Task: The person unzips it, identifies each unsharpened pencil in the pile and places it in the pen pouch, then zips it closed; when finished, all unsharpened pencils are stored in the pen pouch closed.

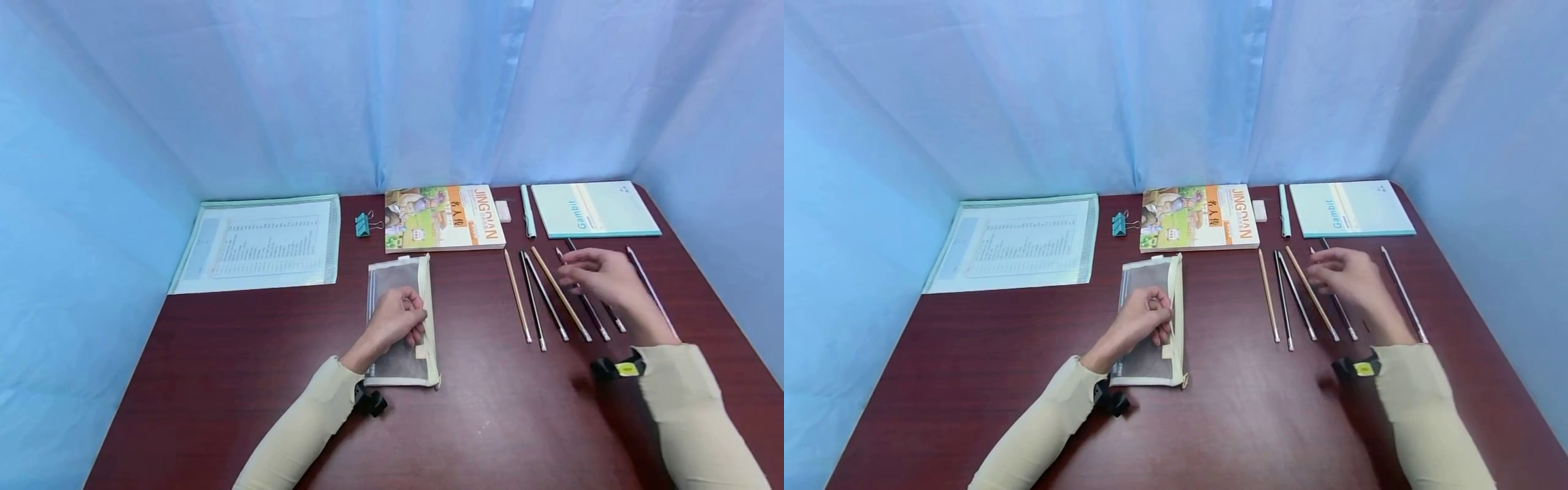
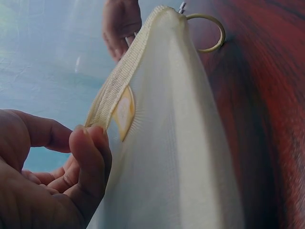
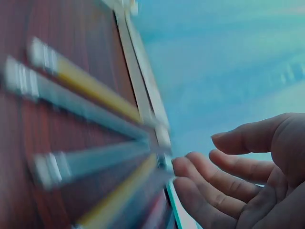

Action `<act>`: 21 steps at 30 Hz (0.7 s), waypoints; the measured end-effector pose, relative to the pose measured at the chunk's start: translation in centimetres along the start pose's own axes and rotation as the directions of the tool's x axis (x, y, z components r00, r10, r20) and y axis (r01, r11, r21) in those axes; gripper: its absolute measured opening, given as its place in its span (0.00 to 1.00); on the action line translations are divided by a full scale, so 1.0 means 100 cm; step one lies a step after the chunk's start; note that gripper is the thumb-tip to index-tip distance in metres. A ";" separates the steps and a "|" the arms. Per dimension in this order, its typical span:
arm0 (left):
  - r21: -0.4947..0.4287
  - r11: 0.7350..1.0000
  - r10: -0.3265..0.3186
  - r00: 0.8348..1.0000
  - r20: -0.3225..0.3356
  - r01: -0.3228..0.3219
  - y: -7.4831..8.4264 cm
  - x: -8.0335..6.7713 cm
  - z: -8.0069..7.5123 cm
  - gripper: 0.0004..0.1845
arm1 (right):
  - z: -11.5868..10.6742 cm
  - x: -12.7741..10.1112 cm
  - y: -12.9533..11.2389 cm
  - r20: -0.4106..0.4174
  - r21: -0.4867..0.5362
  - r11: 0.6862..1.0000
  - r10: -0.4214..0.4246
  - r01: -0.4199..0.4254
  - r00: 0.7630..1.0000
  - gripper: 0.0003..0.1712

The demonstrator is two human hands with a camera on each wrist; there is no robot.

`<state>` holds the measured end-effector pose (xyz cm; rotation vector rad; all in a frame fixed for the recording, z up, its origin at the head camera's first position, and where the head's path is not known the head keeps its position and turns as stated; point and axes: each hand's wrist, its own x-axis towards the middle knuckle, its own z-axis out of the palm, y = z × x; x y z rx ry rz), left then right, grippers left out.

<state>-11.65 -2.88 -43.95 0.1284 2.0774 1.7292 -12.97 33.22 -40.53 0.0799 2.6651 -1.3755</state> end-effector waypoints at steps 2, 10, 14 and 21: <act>-0.001 1.000 -0.002 1.000 0.003 0.002 0.000 0.000 0.000 0.05 | -0.015 0.002 0.009 -0.029 -0.147 0.989 0.007 -0.011 1.000 0.23; -0.002 1.000 0.003 1.000 0.000 -0.003 -0.001 -0.001 -0.001 0.05 | -0.034 0.017 0.028 -0.051 -0.550 0.833 0.030 -0.053 0.998 0.22; -0.002 1.000 0.004 1.000 -0.004 -0.004 0.000 -0.002 -0.002 0.05 | -0.026 0.022 0.027 -0.072 -0.630 0.768 0.090 -0.115 0.993 0.12; 0.011 1.000 -0.001 1.000 -0.002 0.001 0.002 -0.002 -0.002 0.05 | -0.014 0.031 0.027 -0.094 -0.694 0.707 0.102 -0.139 0.990 0.04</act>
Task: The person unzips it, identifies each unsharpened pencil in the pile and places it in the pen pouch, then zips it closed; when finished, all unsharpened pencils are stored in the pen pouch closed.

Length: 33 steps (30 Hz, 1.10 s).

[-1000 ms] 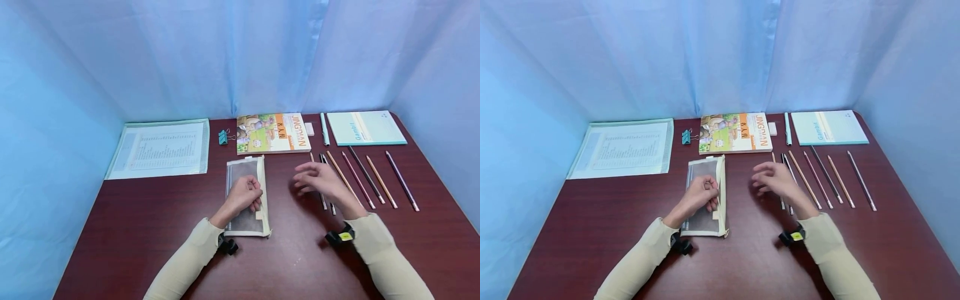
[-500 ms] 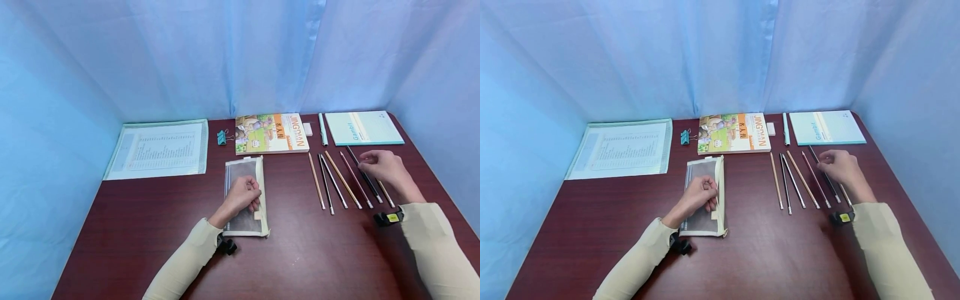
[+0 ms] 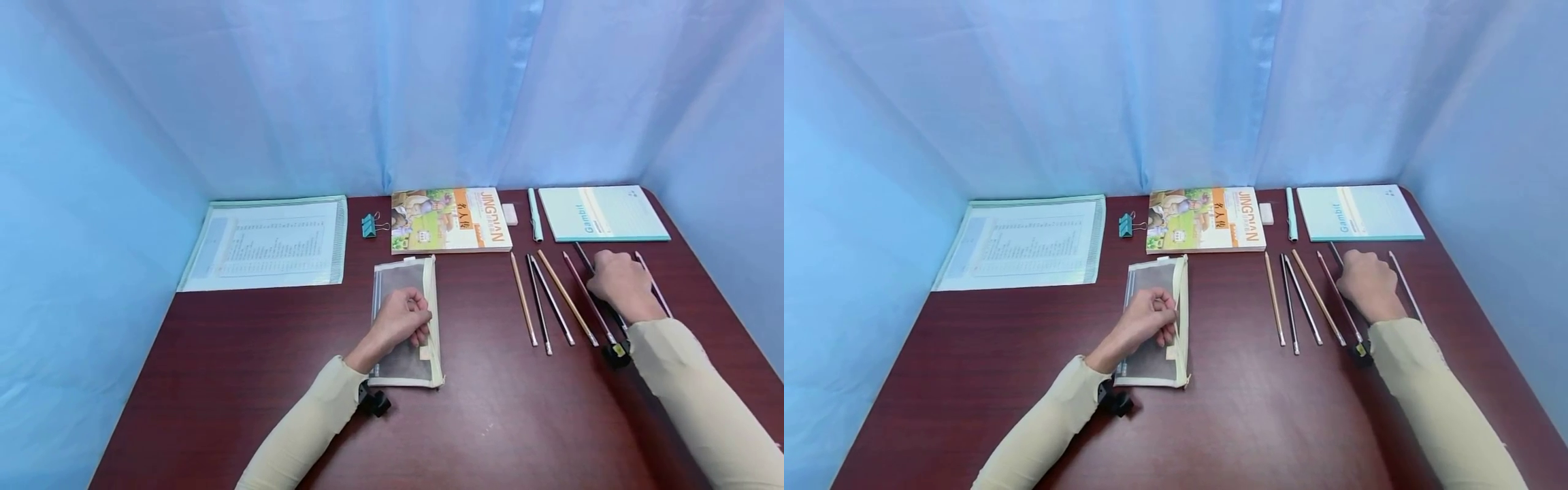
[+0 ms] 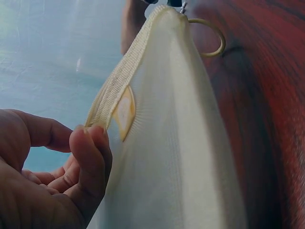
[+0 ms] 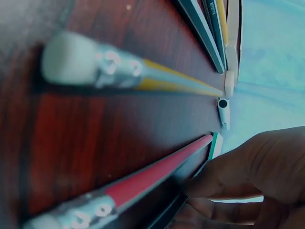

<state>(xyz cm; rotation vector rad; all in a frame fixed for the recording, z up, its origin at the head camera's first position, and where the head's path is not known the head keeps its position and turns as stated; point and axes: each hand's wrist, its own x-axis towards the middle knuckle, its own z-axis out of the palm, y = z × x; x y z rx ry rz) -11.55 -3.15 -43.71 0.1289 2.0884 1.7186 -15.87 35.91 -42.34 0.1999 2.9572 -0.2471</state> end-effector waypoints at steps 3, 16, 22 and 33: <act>0.002 1.000 0.000 1.000 0.001 0.000 0.001 0.000 0.001 0.04 | -0.004 -0.002 0.002 0.005 0.024 1.000 0.004 -0.004 1.000 0.06; 0.029 0.999 0.015 1.000 0.004 -0.015 0.000 0.001 -0.001 0.04 | -0.025 -0.029 -0.034 0.048 0.445 0.890 -0.135 0.100 0.990 0.29; 0.009 1.000 0.011 1.000 0.000 -0.011 0.000 0.001 -0.001 0.04 | 0.004 -0.040 -0.085 0.209 0.806 0.591 -0.341 0.036 0.916 0.34; 0.005 1.000 -0.003 1.000 -0.004 0.003 0.000 0.000 0.001 0.04 | 0.052 -0.038 -0.154 0.332 0.890 0.445 -0.477 -0.103 0.814 0.33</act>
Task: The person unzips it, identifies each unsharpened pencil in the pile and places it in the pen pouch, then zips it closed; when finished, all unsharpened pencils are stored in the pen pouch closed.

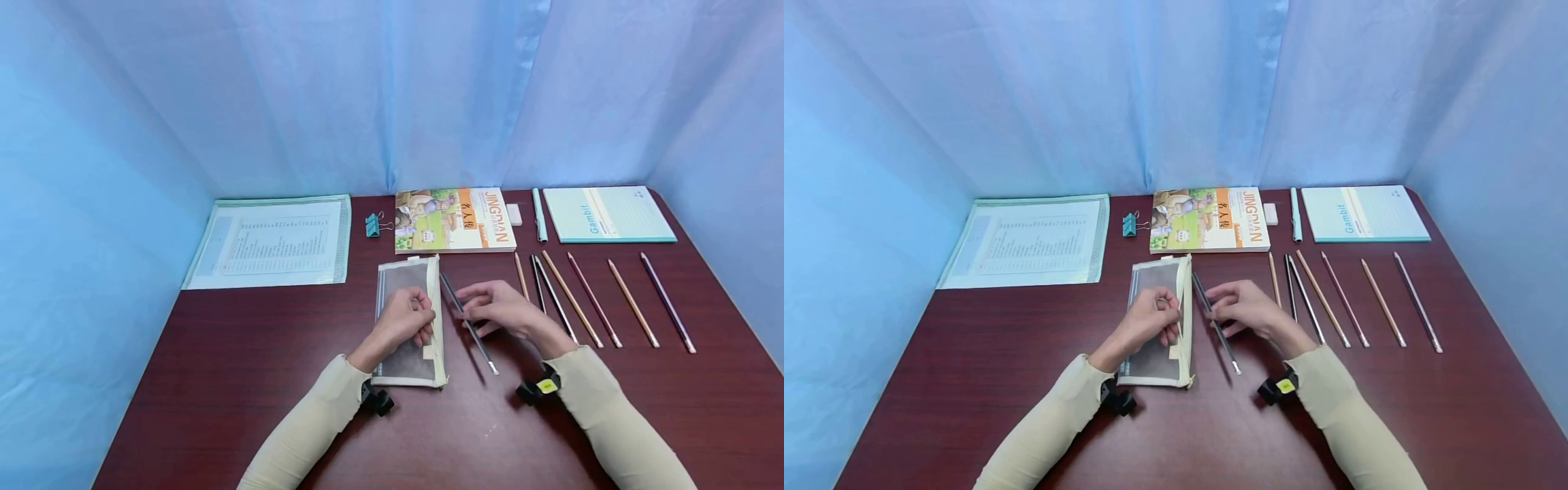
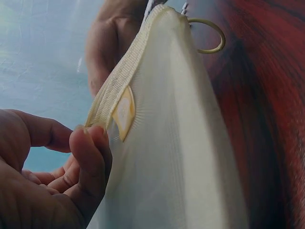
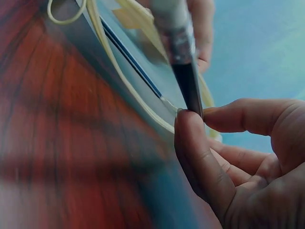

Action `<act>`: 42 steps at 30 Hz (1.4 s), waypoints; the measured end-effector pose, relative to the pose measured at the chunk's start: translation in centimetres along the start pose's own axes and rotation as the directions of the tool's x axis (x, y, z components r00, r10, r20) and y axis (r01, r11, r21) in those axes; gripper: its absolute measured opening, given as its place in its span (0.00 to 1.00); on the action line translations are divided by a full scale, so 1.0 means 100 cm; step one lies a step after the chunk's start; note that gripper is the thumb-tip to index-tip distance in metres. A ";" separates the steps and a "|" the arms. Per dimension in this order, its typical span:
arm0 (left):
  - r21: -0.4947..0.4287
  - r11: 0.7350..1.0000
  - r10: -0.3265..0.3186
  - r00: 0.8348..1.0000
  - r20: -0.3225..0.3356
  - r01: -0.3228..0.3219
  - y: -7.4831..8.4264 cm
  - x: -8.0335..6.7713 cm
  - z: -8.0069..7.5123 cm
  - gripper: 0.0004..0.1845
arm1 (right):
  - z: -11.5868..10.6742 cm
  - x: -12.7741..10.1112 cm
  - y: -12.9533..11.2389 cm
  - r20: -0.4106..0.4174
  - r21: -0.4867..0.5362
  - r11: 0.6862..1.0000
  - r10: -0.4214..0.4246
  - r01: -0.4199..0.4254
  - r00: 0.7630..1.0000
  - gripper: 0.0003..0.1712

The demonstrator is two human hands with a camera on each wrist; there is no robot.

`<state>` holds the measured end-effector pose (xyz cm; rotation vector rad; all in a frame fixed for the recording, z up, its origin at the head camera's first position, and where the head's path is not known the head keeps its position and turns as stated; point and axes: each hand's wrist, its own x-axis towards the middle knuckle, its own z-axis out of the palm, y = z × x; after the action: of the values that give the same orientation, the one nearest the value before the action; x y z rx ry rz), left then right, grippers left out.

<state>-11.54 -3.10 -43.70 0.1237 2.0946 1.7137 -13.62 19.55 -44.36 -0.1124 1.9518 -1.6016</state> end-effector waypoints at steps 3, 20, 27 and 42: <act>0.001 1.000 -0.004 1.000 0.002 0.004 0.000 0.000 0.001 0.04 | 0.011 0.010 0.000 0.011 0.016 1.000 -0.006 0.006 1.000 0.32; -0.013 1.000 -0.018 1.000 0.017 0.018 0.001 0.001 0.002 0.04 | 0.051 0.027 -0.008 -0.187 0.139 0.990 -0.002 0.028 0.982 0.27; -0.003 1.000 -0.013 1.000 0.020 0.013 0.001 0.001 0.002 0.04 | 0.039 0.017 -0.007 -0.158 0.146 0.989 -0.004 0.027 0.987 0.24; -0.011 1.000 0.000 1.000 0.021 0.000 -0.001 0.002 0.001 0.04 | 0.038 0.003 -0.005 0.020 0.236 0.972 0.005 -0.010 1.000 0.25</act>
<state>-11.64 -2.95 -43.86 0.1382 2.0696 1.7168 -12.10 15.98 -44.40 -0.0243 1.7294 -1.8075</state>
